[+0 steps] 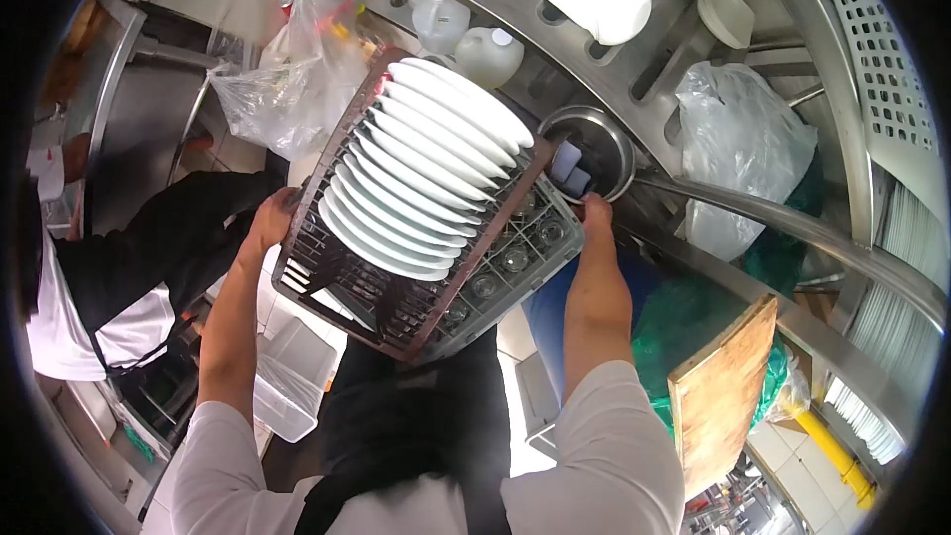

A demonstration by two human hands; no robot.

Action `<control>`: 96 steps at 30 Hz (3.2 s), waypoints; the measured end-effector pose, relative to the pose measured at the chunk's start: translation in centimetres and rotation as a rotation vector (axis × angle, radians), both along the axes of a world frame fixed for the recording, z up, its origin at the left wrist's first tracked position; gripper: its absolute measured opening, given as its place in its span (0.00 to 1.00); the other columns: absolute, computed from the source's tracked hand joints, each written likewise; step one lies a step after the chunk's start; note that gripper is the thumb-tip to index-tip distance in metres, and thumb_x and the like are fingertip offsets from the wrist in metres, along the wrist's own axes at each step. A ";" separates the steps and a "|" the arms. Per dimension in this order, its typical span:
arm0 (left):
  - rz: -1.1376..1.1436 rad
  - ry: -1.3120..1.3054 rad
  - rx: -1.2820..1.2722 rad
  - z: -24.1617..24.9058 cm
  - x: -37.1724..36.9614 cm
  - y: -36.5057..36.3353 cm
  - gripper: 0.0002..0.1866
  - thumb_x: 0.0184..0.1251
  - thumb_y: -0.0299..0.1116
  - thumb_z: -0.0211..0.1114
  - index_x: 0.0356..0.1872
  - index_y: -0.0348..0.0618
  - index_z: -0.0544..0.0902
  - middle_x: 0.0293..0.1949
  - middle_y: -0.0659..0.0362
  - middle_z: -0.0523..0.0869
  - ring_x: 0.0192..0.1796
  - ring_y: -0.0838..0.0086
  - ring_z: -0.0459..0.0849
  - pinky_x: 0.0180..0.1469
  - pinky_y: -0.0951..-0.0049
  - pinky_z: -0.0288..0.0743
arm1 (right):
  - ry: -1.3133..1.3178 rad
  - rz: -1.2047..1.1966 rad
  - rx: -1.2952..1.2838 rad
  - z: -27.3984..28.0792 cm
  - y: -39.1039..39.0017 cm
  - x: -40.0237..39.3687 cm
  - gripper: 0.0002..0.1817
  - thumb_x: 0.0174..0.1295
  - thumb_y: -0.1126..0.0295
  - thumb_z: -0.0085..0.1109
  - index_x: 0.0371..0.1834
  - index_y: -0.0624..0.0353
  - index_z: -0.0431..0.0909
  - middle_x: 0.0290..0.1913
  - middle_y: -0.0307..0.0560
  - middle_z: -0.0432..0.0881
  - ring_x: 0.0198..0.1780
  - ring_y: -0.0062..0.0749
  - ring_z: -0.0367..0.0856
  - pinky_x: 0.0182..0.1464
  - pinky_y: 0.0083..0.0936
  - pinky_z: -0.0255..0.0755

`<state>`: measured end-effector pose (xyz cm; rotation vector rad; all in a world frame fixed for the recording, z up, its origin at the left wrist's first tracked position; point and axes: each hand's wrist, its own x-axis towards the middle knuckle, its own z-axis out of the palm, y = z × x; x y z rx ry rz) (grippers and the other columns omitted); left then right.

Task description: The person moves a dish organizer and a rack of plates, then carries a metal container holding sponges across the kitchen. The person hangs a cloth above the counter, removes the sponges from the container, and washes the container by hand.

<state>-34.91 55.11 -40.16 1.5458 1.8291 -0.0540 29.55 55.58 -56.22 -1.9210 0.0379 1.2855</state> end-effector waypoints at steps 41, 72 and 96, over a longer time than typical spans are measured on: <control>0.099 -0.334 -0.031 0.8 -8.3 -13.7 0.37 0.70 0.56 0.56 0.65 0.31 0.70 0.59 0.34 0.78 0.64 0.46 0.74 0.66 0.61 0.66 | -0.128 -0.297 0.185 35.9 -25.6 -23.5 0.07 0.55 0.72 0.54 0.25 0.65 0.76 0.28 0.45 0.77 0.29 0.30 0.77 0.36 0.31 0.80; 0.470 -0.097 0.024 17.2 -22.1 -49.2 0.26 0.61 0.52 0.62 0.46 0.36 0.85 0.48 0.43 0.85 0.53 0.51 0.82 0.58 0.59 0.73 | -0.236 1.299 0.637 33.5 -37.6 -28.5 0.18 0.53 0.65 0.60 0.45 0.62 0.83 0.32 0.44 0.83 0.33 0.29 0.78 0.34 0.33 0.71; 0.930 0.409 1.315 63.9 -71.1 -36.5 0.22 0.57 0.42 0.66 0.49 0.39 0.83 0.45 0.50 0.87 0.49 0.59 0.85 0.52 0.64 0.77 | 0.442 0.723 0.057 35.7 -29.8 -58.7 0.10 0.65 0.67 0.53 0.44 0.61 0.78 0.36 0.48 0.82 0.35 0.37 0.82 0.31 0.31 0.77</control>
